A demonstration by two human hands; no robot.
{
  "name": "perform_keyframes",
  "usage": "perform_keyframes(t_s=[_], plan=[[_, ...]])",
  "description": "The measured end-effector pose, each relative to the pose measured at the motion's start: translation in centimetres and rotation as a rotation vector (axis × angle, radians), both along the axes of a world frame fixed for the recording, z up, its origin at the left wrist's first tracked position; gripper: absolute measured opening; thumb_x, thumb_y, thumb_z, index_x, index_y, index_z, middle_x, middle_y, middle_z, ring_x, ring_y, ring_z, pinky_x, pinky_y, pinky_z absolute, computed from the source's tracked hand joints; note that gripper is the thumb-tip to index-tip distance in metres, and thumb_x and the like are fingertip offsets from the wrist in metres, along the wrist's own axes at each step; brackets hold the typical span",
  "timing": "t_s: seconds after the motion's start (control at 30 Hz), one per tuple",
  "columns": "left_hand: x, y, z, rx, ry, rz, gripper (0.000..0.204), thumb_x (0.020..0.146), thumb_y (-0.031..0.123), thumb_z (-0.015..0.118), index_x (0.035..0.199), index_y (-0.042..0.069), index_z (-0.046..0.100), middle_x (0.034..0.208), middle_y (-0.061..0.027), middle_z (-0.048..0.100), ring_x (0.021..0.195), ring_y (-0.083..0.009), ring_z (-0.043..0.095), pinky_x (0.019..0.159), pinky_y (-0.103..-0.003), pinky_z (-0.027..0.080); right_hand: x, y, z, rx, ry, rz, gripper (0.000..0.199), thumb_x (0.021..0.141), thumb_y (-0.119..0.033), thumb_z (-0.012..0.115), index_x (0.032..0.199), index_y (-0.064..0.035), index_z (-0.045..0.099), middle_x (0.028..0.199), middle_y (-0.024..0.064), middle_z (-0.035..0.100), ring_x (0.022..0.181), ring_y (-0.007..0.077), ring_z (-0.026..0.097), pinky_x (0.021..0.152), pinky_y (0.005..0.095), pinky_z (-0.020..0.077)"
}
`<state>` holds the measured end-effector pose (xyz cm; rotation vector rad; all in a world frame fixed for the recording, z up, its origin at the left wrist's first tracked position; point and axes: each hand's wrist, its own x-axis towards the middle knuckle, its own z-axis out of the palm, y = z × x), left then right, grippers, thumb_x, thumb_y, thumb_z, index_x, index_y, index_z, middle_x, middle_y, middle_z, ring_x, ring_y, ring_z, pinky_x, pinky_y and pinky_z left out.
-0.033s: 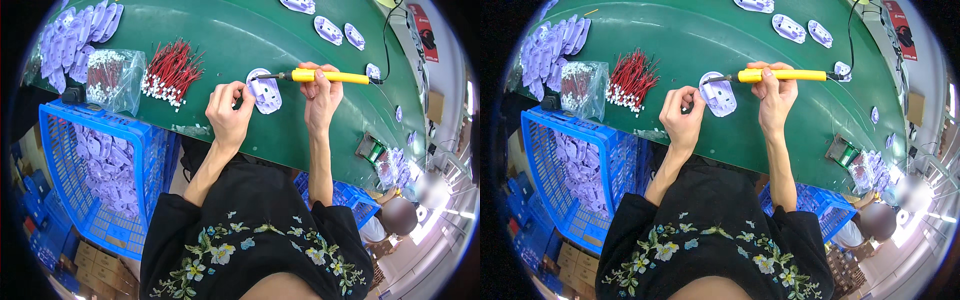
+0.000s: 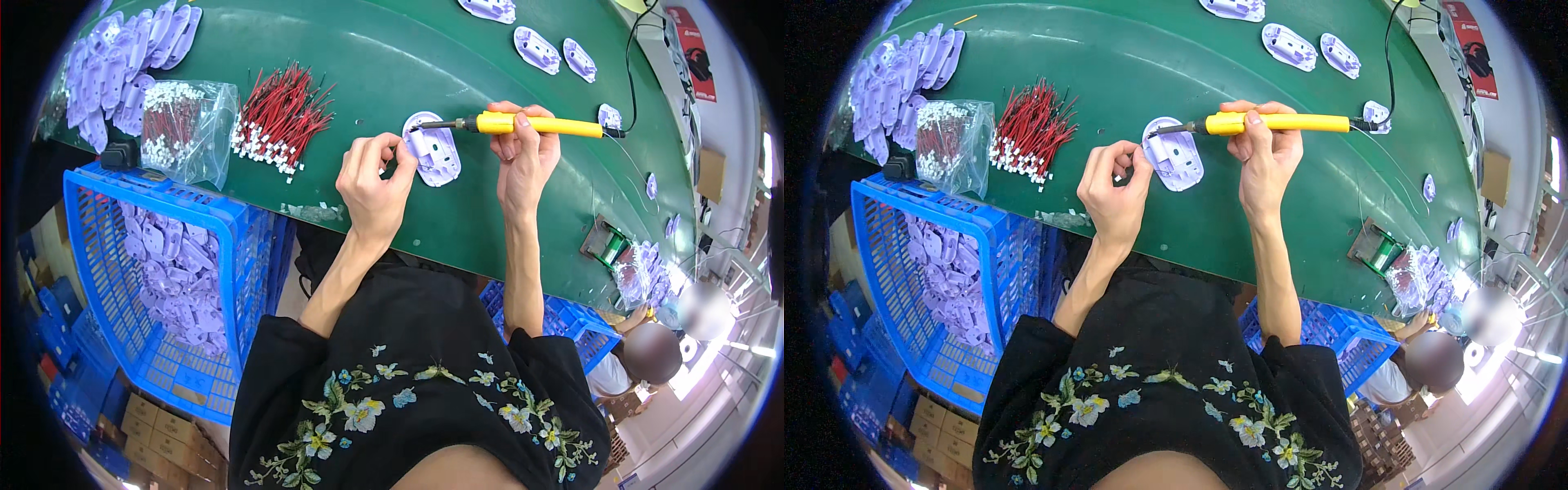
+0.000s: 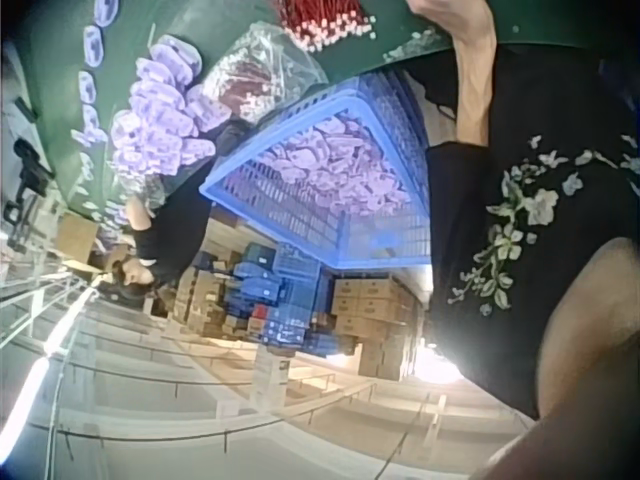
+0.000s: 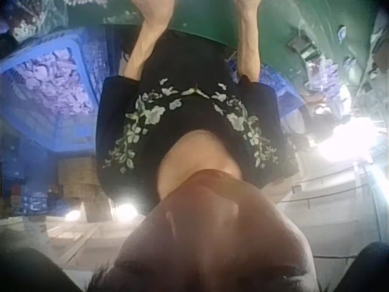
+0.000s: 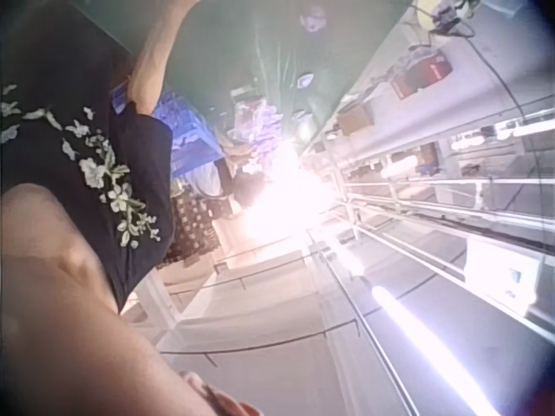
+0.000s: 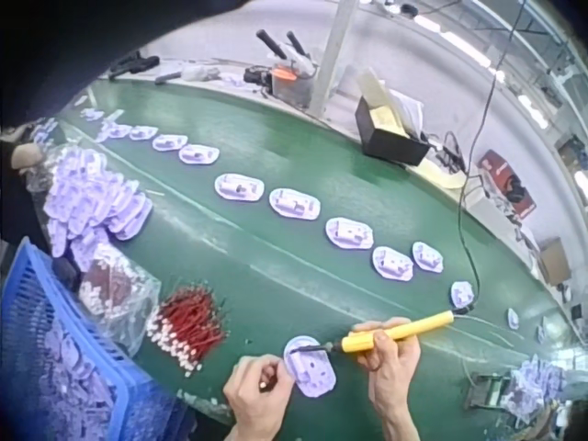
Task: Soldering wires to electronic components on an assembly line.
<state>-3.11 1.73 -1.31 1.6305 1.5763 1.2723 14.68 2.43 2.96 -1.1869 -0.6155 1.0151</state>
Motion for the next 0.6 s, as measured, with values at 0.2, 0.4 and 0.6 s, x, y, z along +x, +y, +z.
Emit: perform_keyframes(t_s=[0.2,0.4,0.6], plan=[[0.01,0.14,-0.04,-0.011,-0.008,-0.013,0.012,0.078,-0.002,0.072,0.087,0.002,0.066,0.071,-0.0038,0.055,0.059,-0.0144,0.048,0.055,-0.03,0.041,0.15,-0.01,-0.11,0.025,-0.013,0.005,0.011,0.099,-0.008,0.056,0.108,-0.0063,0.05,0.1,0.0236,0.07,0.055,0.0048,0.041,0.052,0.0211,0.0397],[0.01,0.21,-0.13,-0.017,0.006,-0.015,0.011,0.078,-0.001,0.072,0.087,0.002,0.066,0.07,-0.0033,0.055,0.059,-0.0142,0.048,0.055,-0.03,0.042,0.2,-0.04,-0.09,0.025,-0.018,0.006,0.01,0.099,-0.008,0.055,0.107,-0.0067,0.05,0.099,0.0232,0.07,0.055,0.0042,0.04,0.052,0.0209,0.0403],[0.16,0.18,-0.07,-0.022,0.004,-0.012,0.012,0.078,-0.001,0.073,0.087,0.003,0.067,0.071,-0.003,0.055,0.059,-0.0141,0.048,0.055,-0.03,0.041,-0.05,-0.46,0.24,0.025,-0.056,0.008,0.009,0.099,-0.008,0.055,0.106,-0.0074,0.05,0.1,0.0217,0.07,0.055,0.0033,0.04,0.053,0.0205,0.0415]])
